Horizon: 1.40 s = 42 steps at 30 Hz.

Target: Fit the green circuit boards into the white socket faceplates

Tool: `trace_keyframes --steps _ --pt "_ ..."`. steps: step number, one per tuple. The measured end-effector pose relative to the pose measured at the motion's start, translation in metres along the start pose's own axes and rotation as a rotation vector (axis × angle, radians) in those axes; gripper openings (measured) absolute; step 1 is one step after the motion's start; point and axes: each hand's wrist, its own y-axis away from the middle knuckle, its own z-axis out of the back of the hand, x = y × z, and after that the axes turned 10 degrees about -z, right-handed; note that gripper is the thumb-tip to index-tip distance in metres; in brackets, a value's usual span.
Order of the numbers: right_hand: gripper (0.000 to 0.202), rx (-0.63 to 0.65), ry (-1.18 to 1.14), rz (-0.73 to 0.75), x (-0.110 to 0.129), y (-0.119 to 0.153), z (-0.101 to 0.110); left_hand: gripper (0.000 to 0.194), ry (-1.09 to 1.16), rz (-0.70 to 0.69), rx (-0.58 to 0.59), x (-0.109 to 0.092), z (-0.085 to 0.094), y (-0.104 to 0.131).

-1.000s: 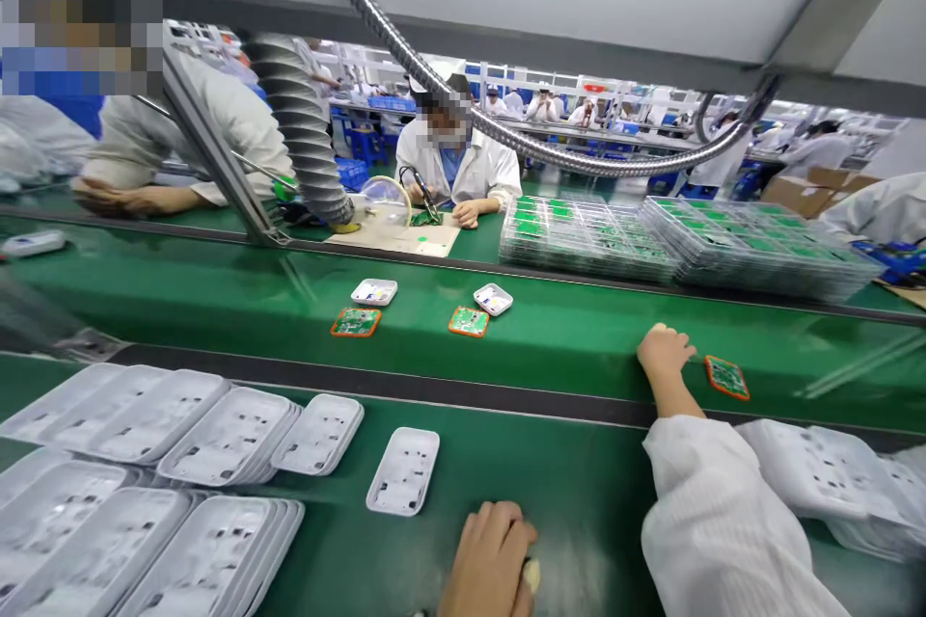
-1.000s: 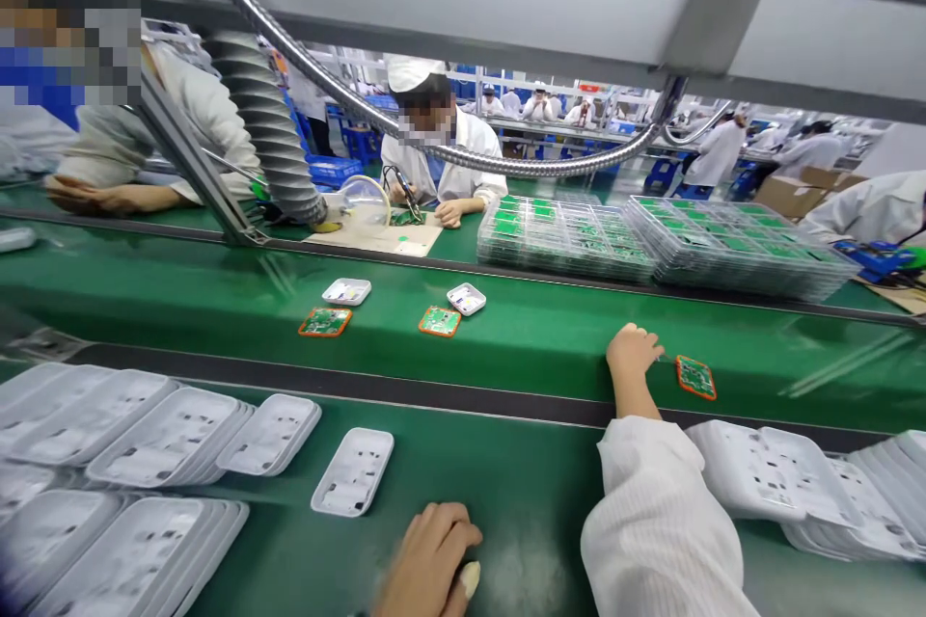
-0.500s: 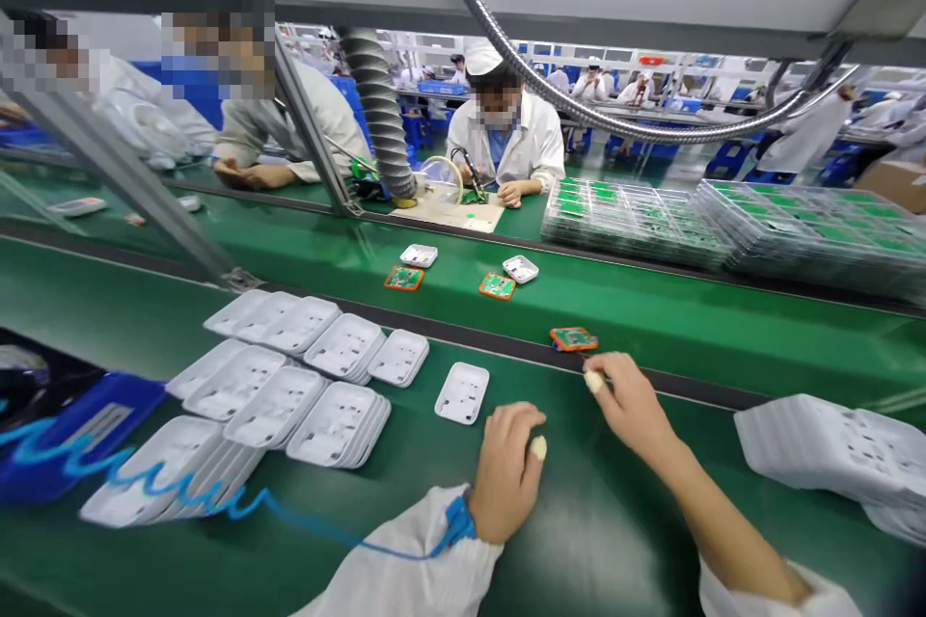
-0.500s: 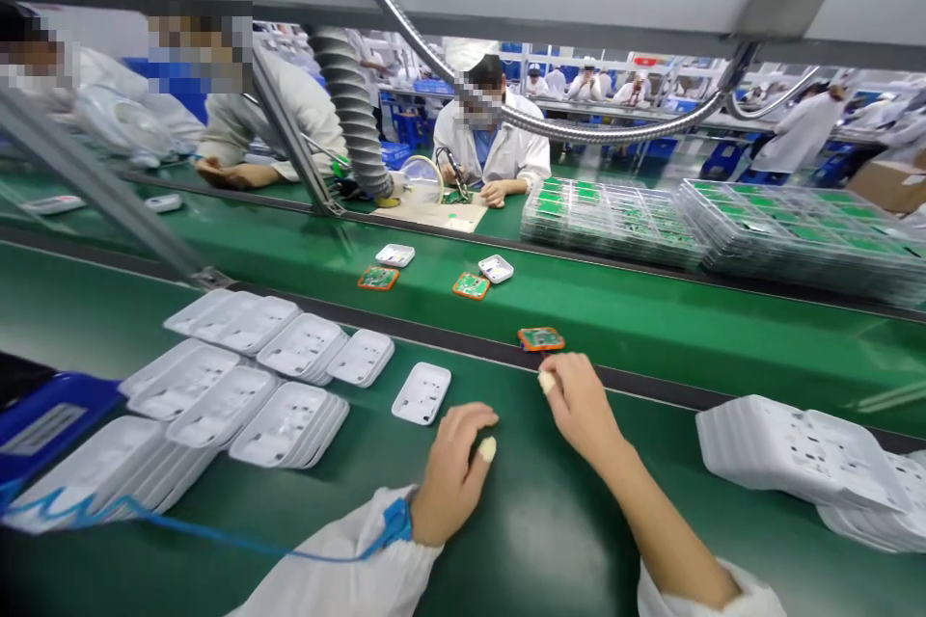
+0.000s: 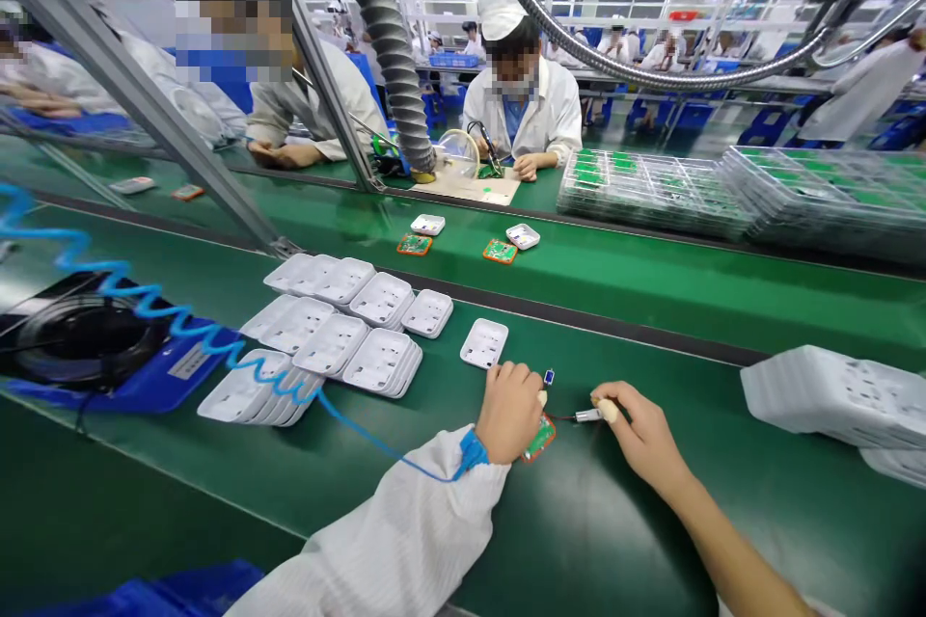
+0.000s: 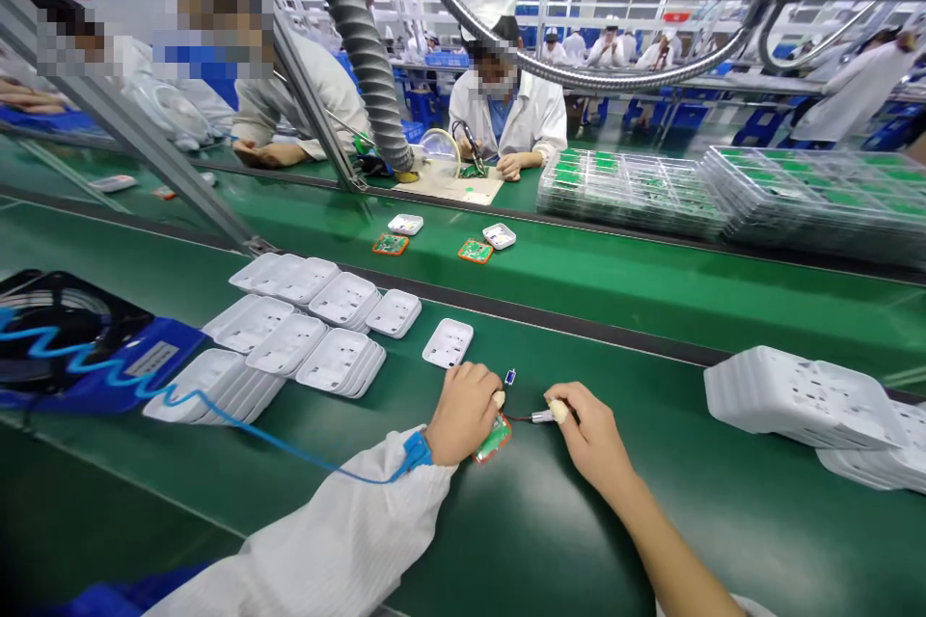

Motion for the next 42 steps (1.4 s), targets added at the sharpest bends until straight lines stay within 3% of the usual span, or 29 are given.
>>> trace_keyframes --steps 5,9,16,20,23,28,32,38,42 --pt "0.017 0.037 0.026 0.014 0.006 -0.002 -0.013 0.015 -0.079 0.108 0.017 -0.009 0.0 0.001" --pt "0.016 0.018 0.073 0.094 0.009 -0.008 -0.022 0.003 -0.064 0.063 0.013 -0.013 -0.006 -0.006" --pt "0.015 0.026 0.104 0.084 0.018 -0.009 -0.025 0.015 0.457 0.058 -0.068 -0.007 -0.007 0.005" --pt "0.013 0.032 0.095 0.129 0.023 -0.009 -0.03 0.022 0.562 0.076 -0.123 -0.008 -0.008 0.005" --pt "0.014 0.042 0.1 0.169 0.027 -0.009 -0.033 0.028 0.558 0.076 -0.131 -0.008 -0.009 0.004" --pt "0.014 0.014 0.095 0.204 0.032 -0.01 -0.035 0.014 0.36 0.035 -0.128 -0.01 -0.007 0.004" --pt "0.015 0.002 0.099 0.183 0.033 -0.011 -0.035 0.015 0.324 0.002 -0.1 -0.013 -0.001 0.005" --pt "0.015 -0.013 0.089 0.184 0.033 -0.013 -0.034 0.036 0.672 0.053 -0.108 -0.009 0.002 0.006" --pt "0.014 -0.024 0.048 0.212 0.034 -0.013 -0.033 0.031 0.857 0.136 -0.151 -0.003 0.0 0.003"
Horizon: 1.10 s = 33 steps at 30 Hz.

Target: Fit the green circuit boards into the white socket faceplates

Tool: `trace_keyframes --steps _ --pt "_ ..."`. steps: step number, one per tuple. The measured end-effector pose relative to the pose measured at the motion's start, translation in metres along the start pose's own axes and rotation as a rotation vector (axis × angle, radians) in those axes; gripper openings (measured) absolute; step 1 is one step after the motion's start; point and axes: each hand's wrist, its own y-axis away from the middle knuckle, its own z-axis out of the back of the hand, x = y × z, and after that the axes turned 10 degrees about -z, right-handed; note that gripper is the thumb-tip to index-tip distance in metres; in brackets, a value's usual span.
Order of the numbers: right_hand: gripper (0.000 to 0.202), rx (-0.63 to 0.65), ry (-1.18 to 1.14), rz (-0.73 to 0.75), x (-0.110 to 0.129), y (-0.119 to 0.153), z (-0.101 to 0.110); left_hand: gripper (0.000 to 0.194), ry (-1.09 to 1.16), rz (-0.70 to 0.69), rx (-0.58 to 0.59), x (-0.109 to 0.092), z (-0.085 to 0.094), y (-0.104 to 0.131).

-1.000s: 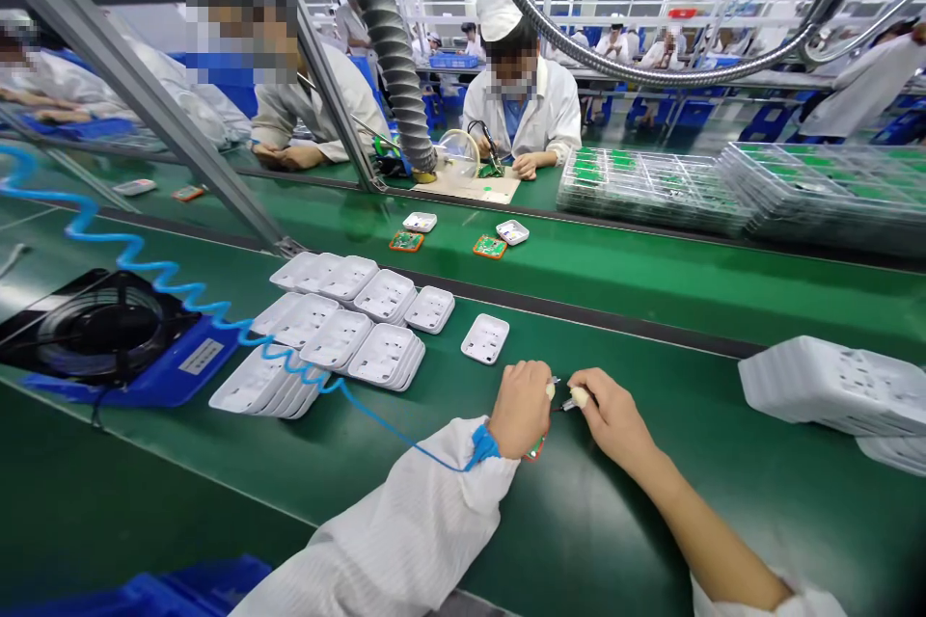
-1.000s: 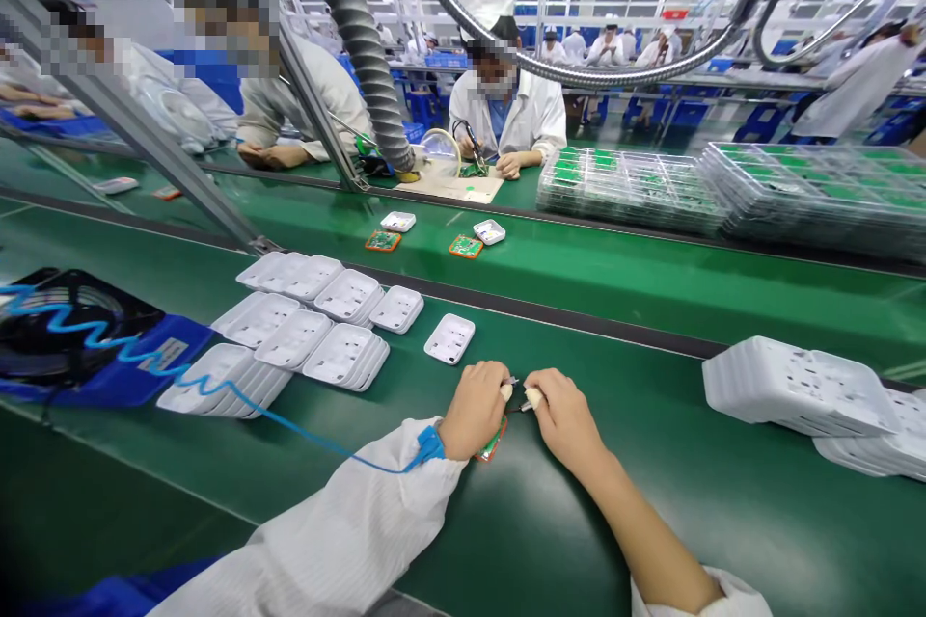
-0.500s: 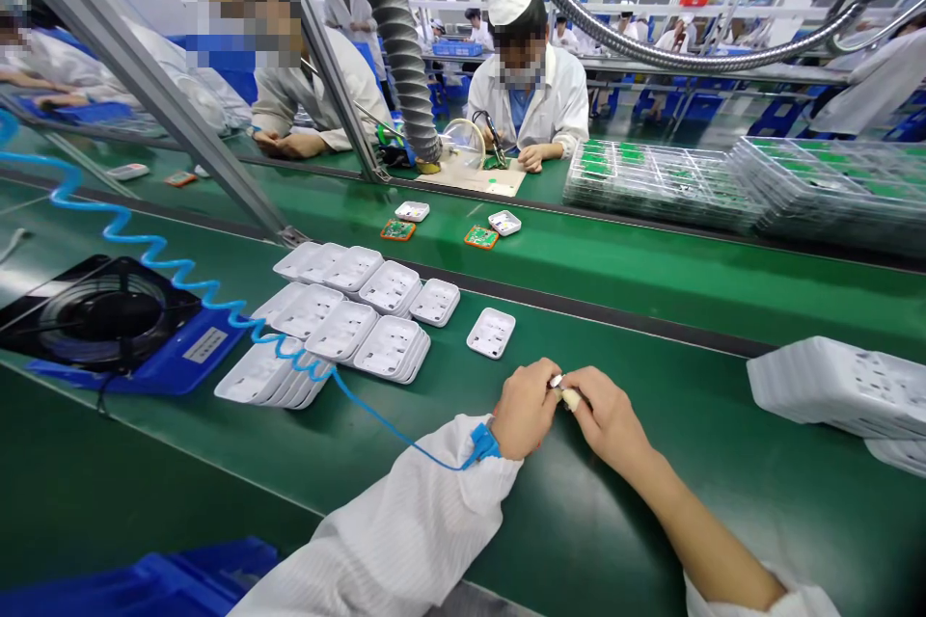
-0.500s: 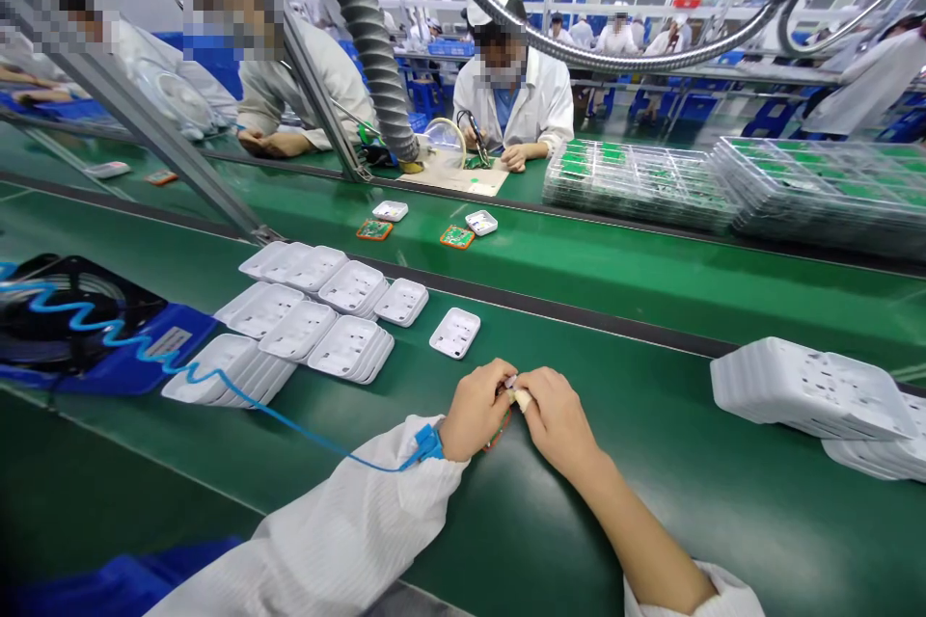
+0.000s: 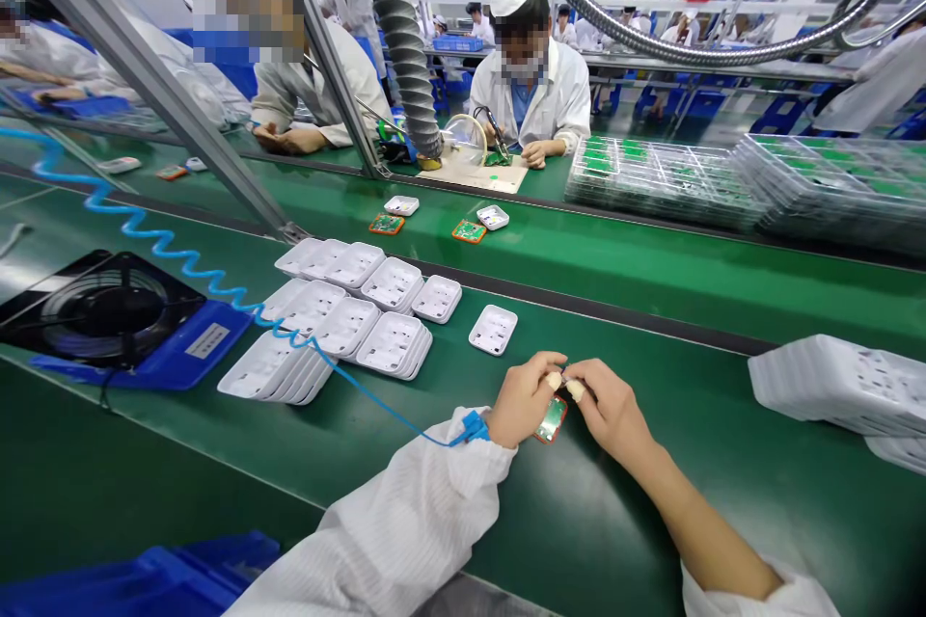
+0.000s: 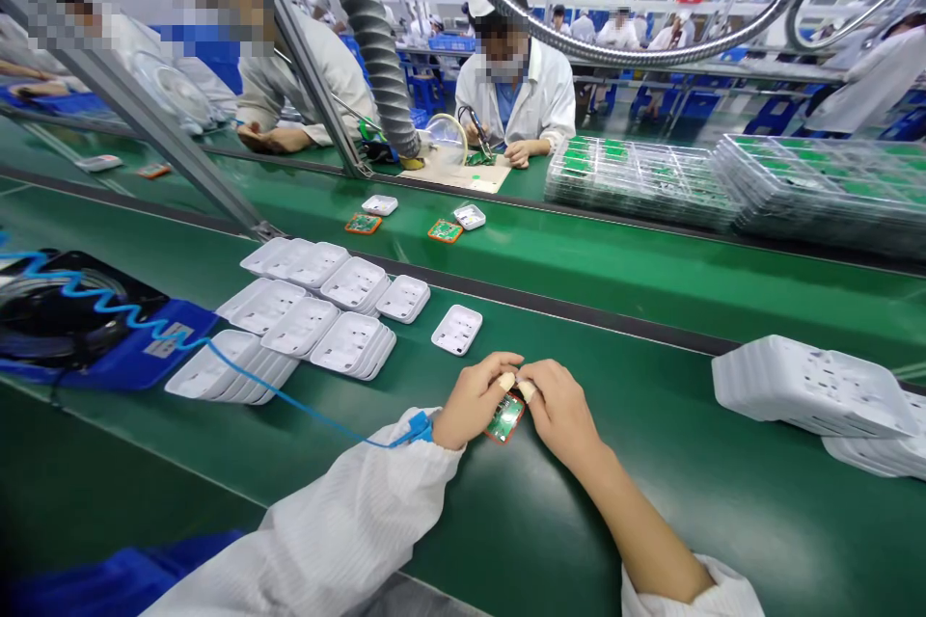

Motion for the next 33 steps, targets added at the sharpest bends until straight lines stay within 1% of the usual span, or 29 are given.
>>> trace_keyframes --steps 4,6,9,11,14,16,21,27,30,33 --pt "0.015 0.011 -0.009 0.033 0.0 0.0 0.0 0.027 0.172 0.067 -0.091 0.003 0.0 -0.004" --pt "0.015 0.018 0.002 0.033 -0.001 0.001 0.0 0.021 0.188 0.09 -0.1 0.003 0.001 -0.005" --pt "0.017 0.013 0.048 0.015 -0.003 0.0 0.002 0.01 0.071 0.073 -0.097 0.001 0.002 -0.004" --pt "0.017 0.0 0.087 -0.022 -0.005 0.0 0.004 0.012 -0.042 0.013 -0.086 -0.001 0.003 -0.003" --pt "0.017 -0.007 0.123 -0.059 -0.008 -0.001 0.006 0.016 -0.146 -0.055 -0.022 -0.005 0.004 -0.001" --pt "0.017 0.0 0.136 -0.059 -0.008 -0.001 0.007 0.015 -0.179 -0.066 0.018 -0.006 0.004 -0.001" --pt "0.017 0.027 0.144 -0.055 -0.008 -0.001 0.008 0.012 -0.251 -0.076 0.065 -0.007 0.003 0.0" --pt "0.018 0.022 0.139 0.007 -0.01 -0.001 0.005 0.01 -0.339 -0.146 0.12 -0.009 0.004 0.0" --pt "0.019 0.016 0.15 0.051 -0.011 0.001 0.0 0.011 -0.384 -0.169 0.126 -0.008 0.004 0.002" --pt "0.021 0.003 0.171 0.07 -0.012 0.001 -0.005 0.01 -0.374 -0.154 0.105 -0.005 0.001 0.003"
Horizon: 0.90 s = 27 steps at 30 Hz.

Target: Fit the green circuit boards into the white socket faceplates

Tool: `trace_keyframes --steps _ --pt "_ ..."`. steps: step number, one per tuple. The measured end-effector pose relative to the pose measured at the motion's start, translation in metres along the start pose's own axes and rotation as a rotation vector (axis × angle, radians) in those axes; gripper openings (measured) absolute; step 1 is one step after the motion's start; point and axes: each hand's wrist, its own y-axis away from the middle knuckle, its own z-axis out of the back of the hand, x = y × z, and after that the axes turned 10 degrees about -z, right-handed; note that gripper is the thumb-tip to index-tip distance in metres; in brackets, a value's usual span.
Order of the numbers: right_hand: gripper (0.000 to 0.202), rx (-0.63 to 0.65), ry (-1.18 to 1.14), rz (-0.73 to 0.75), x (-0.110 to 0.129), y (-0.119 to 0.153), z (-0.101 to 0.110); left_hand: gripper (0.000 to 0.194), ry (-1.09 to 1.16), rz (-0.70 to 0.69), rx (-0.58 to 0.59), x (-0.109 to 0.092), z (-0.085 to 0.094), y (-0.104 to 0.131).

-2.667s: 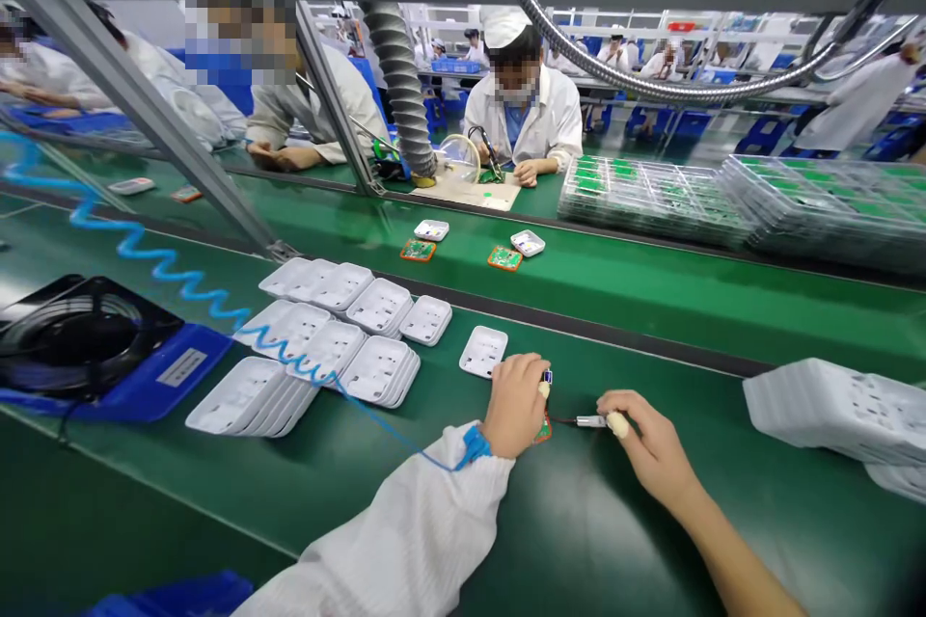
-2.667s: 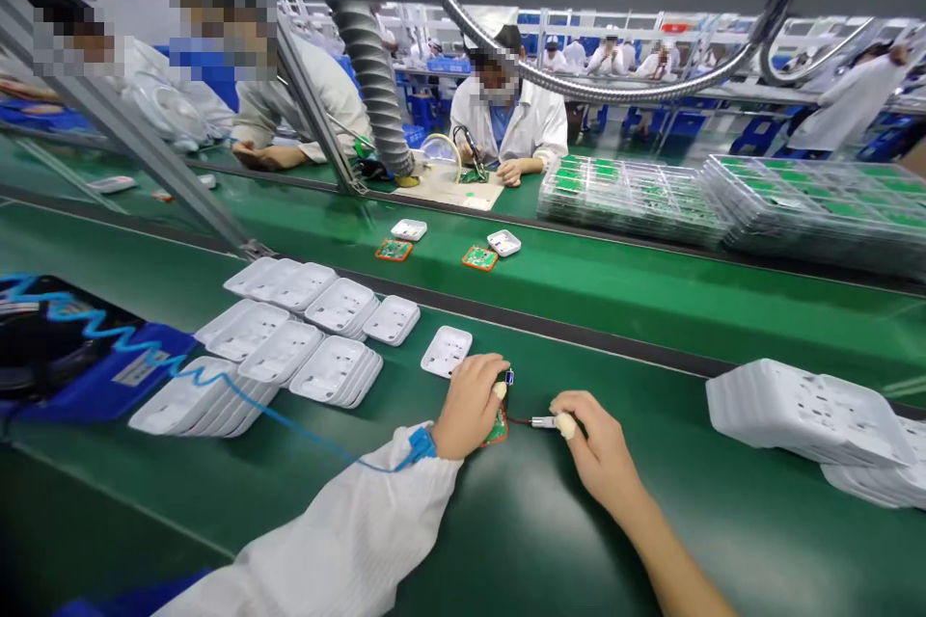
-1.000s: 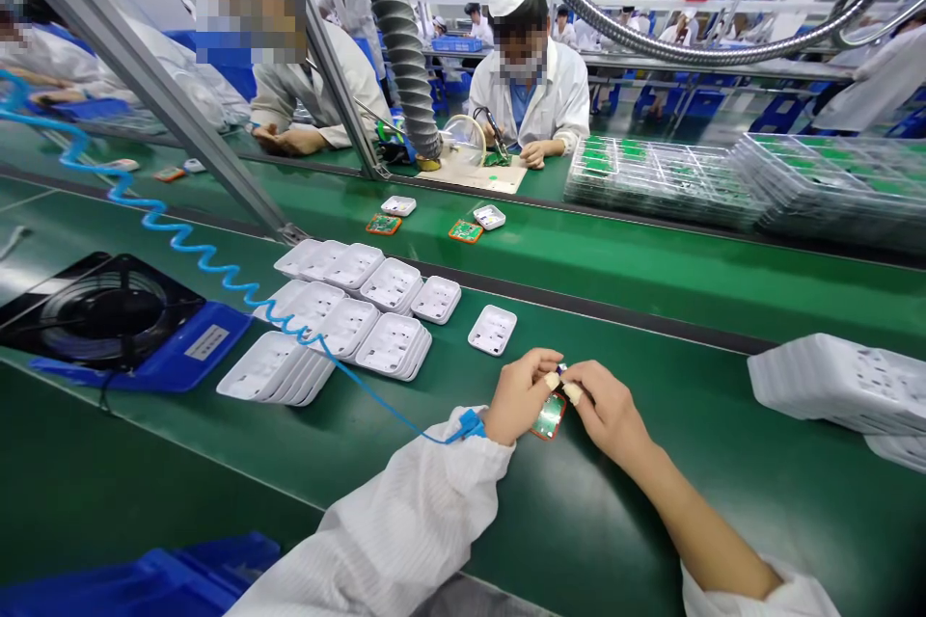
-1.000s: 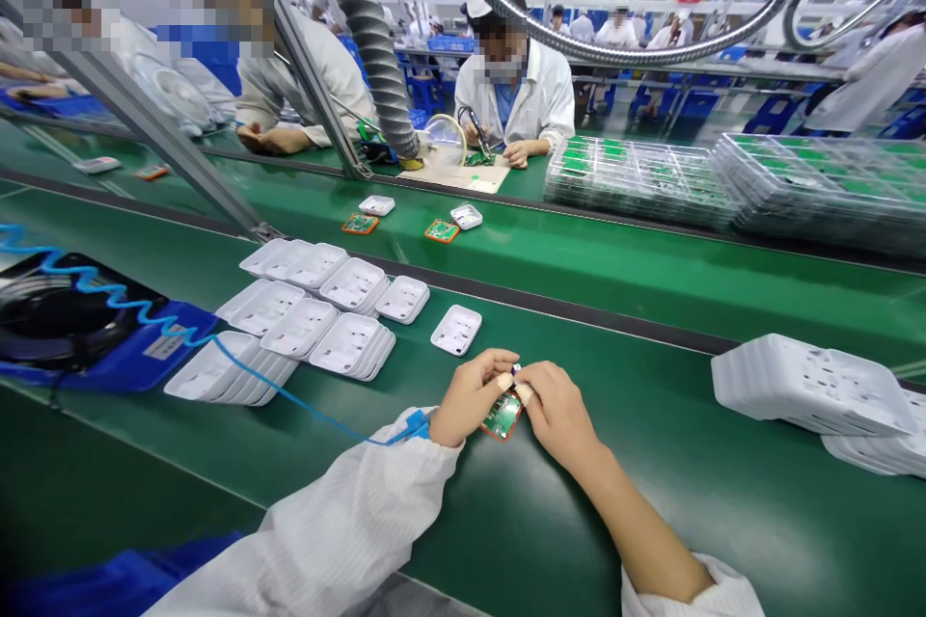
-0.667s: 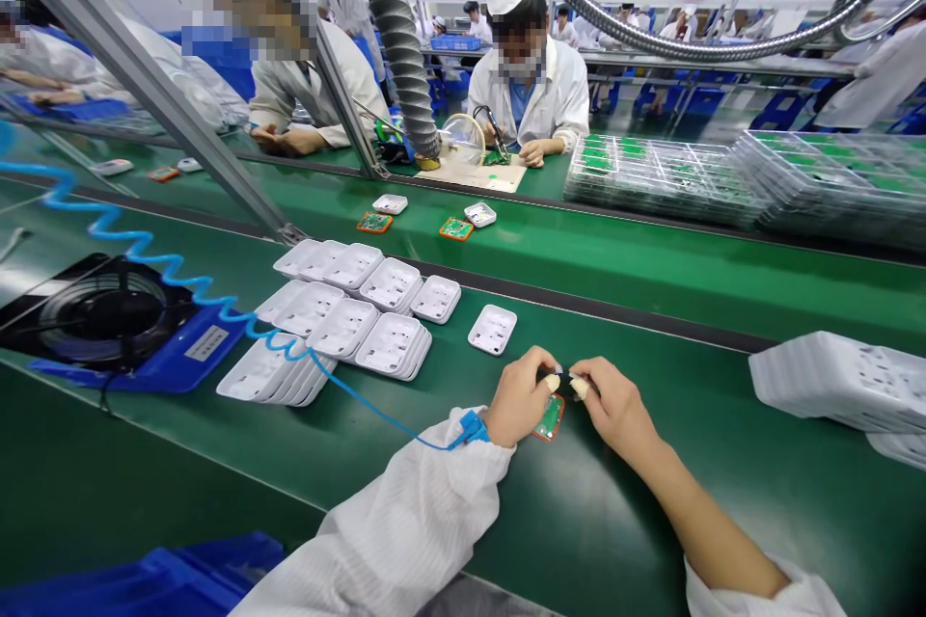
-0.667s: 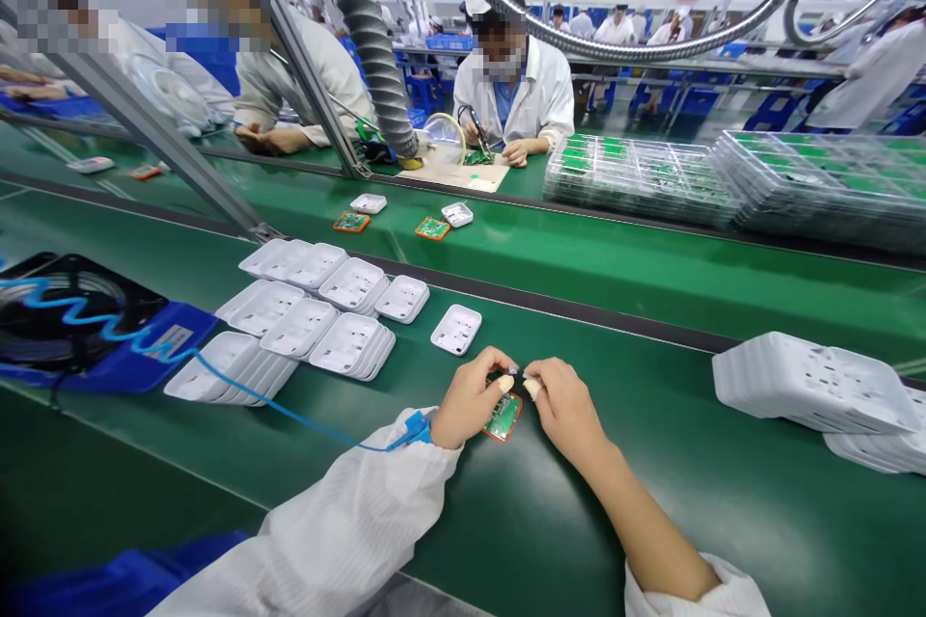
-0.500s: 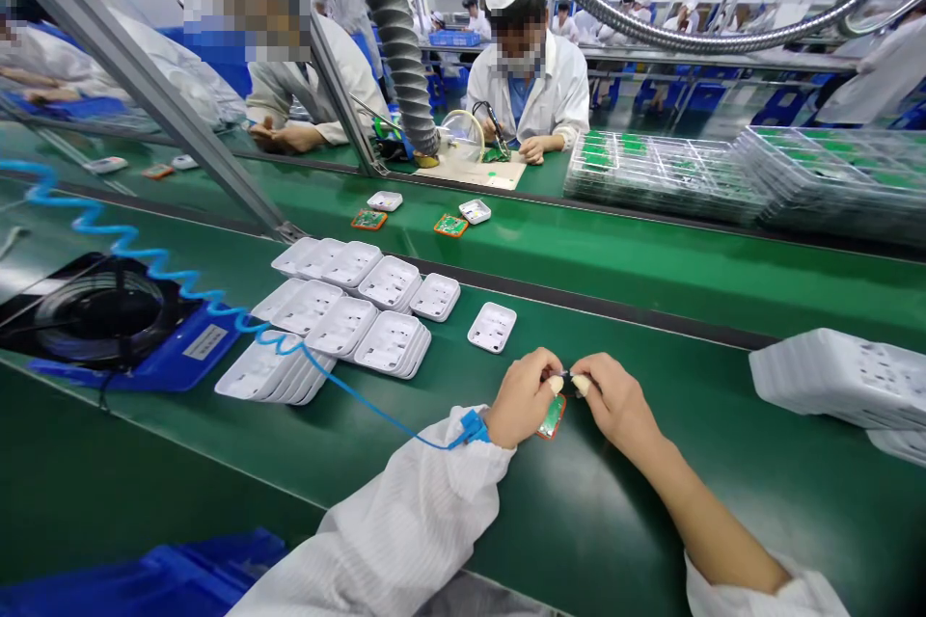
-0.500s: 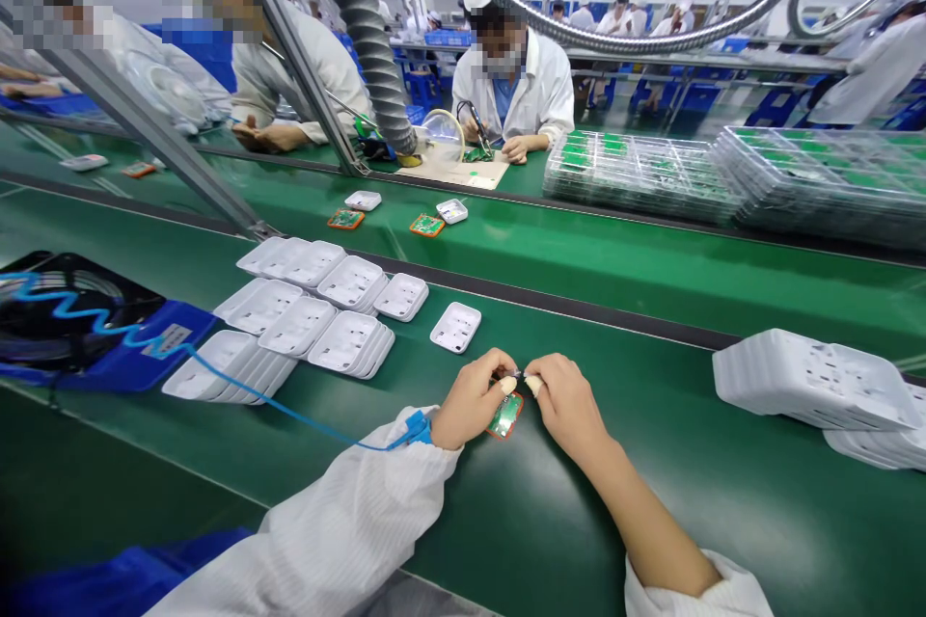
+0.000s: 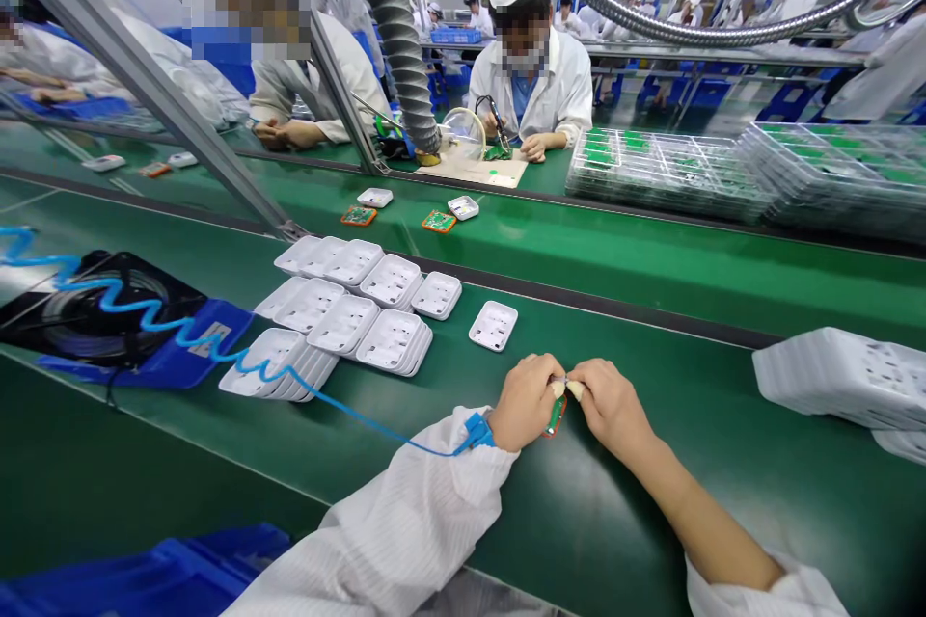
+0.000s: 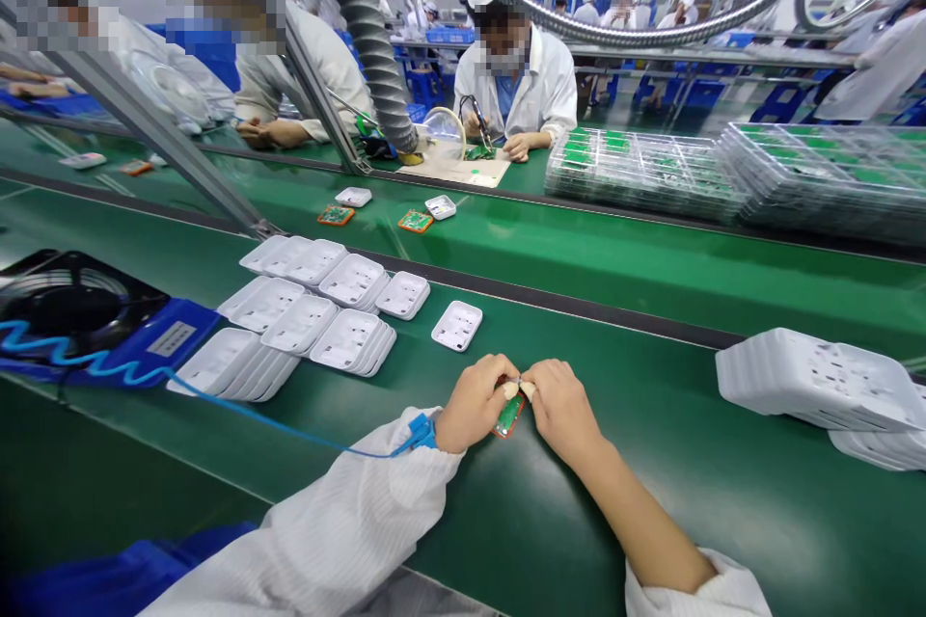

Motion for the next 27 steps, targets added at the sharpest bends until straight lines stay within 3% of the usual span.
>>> trace_keyframes --steps 4,6,9,12,15,18,21,24,27 --pt "0.021 -0.034 -0.008 -0.02 -0.002 -0.005 0.001 0.008 0.063 0.067 -0.024 0.003 -0.004 -0.004" --pt "0.022 -0.096 -0.009 -0.048 -0.006 -0.008 0.006 0.01 0.038 0.072 -0.089 0.006 0.0 -0.009" --pt "0.027 -0.199 0.017 -0.154 -0.016 -0.011 0.015 0.019 -0.123 0.05 -0.291 0.021 0.018 -0.017" --pt "0.018 -0.172 0.111 -0.274 -0.025 -0.016 0.011 0.016 -0.344 0.162 -0.432 0.047 0.041 -0.023" --pt "0.023 -0.154 0.239 -0.282 -0.023 -0.029 -0.01 0.009 -0.453 0.292 -0.385 0.072 0.052 -0.026" --pt "0.021 -0.191 0.291 -0.262 -0.009 -0.044 -0.032 0.011 -0.463 0.34 -0.342 0.084 0.051 -0.027" --pt "0.01 -0.096 0.205 -0.164 0.008 -0.05 -0.04 0.015 -0.462 0.353 -0.327 0.08 0.048 -0.025" --pt "0.007 0.018 0.024 -0.056 0.022 -0.043 -0.034 0.015 -0.433 0.371 -0.304 0.067 0.041 -0.022" --pt "0.015 -0.051 -0.013 -0.073 0.027 -0.036 -0.022 0.021 -0.224 0.324 -0.247 0.051 0.029 -0.017"
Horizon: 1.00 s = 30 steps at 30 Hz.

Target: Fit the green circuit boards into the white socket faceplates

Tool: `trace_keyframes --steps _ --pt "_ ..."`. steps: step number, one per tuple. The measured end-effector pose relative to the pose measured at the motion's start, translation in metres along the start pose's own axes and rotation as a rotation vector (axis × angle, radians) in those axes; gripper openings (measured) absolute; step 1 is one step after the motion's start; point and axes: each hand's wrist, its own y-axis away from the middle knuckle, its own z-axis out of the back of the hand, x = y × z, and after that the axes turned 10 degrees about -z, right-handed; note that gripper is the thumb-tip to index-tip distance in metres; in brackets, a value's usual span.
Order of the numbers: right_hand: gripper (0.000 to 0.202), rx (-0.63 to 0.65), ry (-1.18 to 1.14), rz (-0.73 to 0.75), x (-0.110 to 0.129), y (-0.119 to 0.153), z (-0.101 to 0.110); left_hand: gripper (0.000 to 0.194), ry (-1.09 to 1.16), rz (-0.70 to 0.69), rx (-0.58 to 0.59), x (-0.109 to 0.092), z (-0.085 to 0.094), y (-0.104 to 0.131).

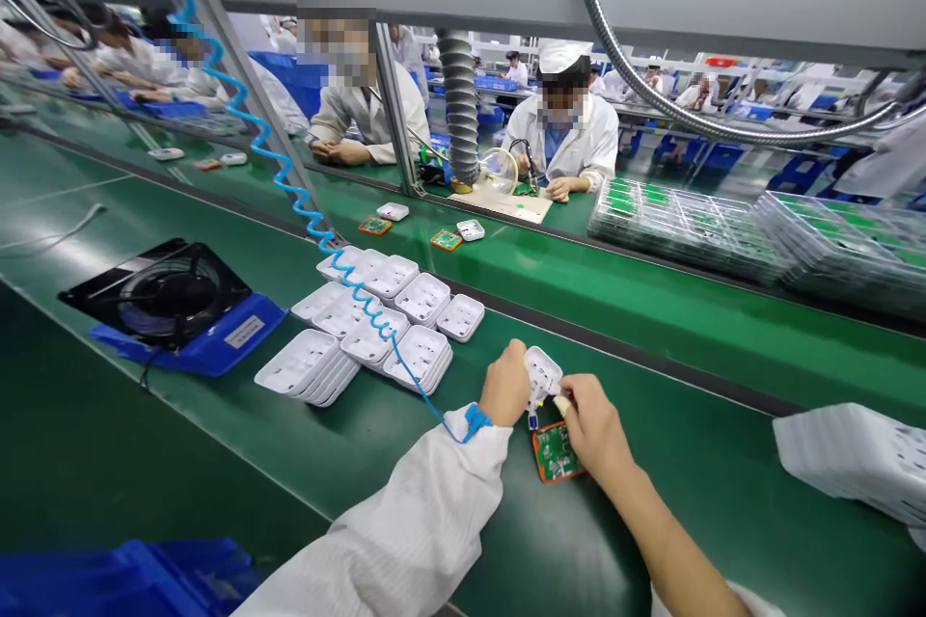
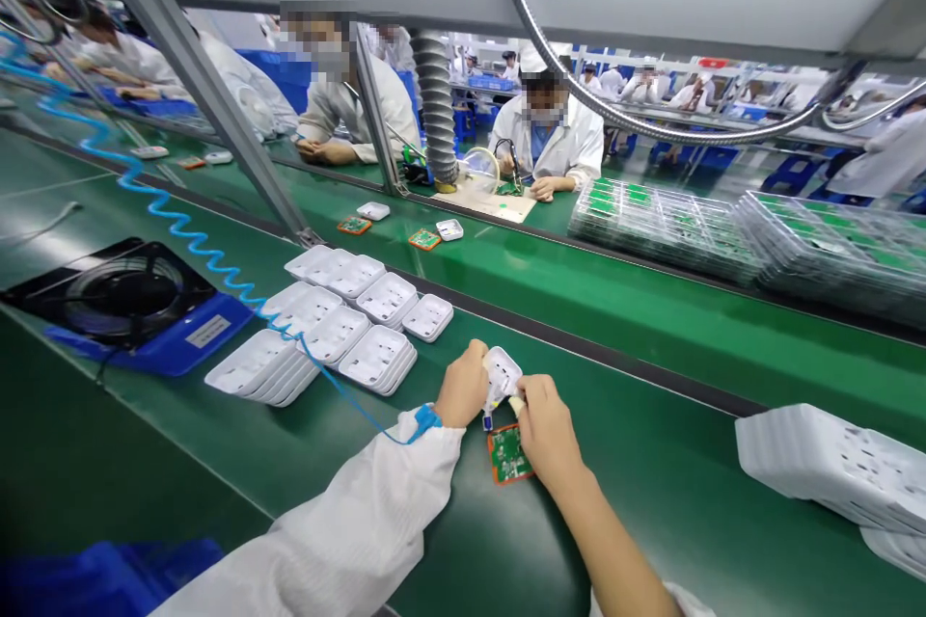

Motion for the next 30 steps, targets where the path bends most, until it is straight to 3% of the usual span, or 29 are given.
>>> trace_keyframes --steps 5,11,15,18,21,23,27,30 --pt "0.024 -0.078 0.131 -0.03 -0.008 -0.001 0.01 0.045 0.419 -0.083 0.058 -0.018 -0.012 0.015" --pt "0.024 -0.061 0.173 -0.008 -0.011 0.0 0.006 0.034 0.726 0.057 0.182 -0.017 -0.02 0.019" --pt "0.02 -0.026 0.104 0.017 -0.01 -0.001 0.009 0.02 0.728 0.121 0.119 -0.018 -0.02 0.018" --pt "0.023 -0.031 -0.033 -0.093 -0.015 -0.005 0.014 0.024 0.742 0.095 0.083 -0.022 -0.016 0.018" --pt "0.025 0.141 -0.189 -0.241 -0.02 -0.007 0.019 0.023 0.734 0.02 0.101 -0.026 -0.012 0.019" --pt "0.021 0.217 -0.192 -0.255 -0.019 -0.007 0.021 0.018 0.688 0.006 0.093 -0.027 -0.011 0.02" --pt "0.019 -0.02 0.049 -0.134 -0.006 -0.004 0.02 0.016 0.623 0.078 0.016 -0.023 -0.016 0.019" --pt "0.016 0.001 0.167 -0.013 0.006 0.0 0.013 0.013 0.638 0.141 -0.018 -0.02 -0.02 0.018"
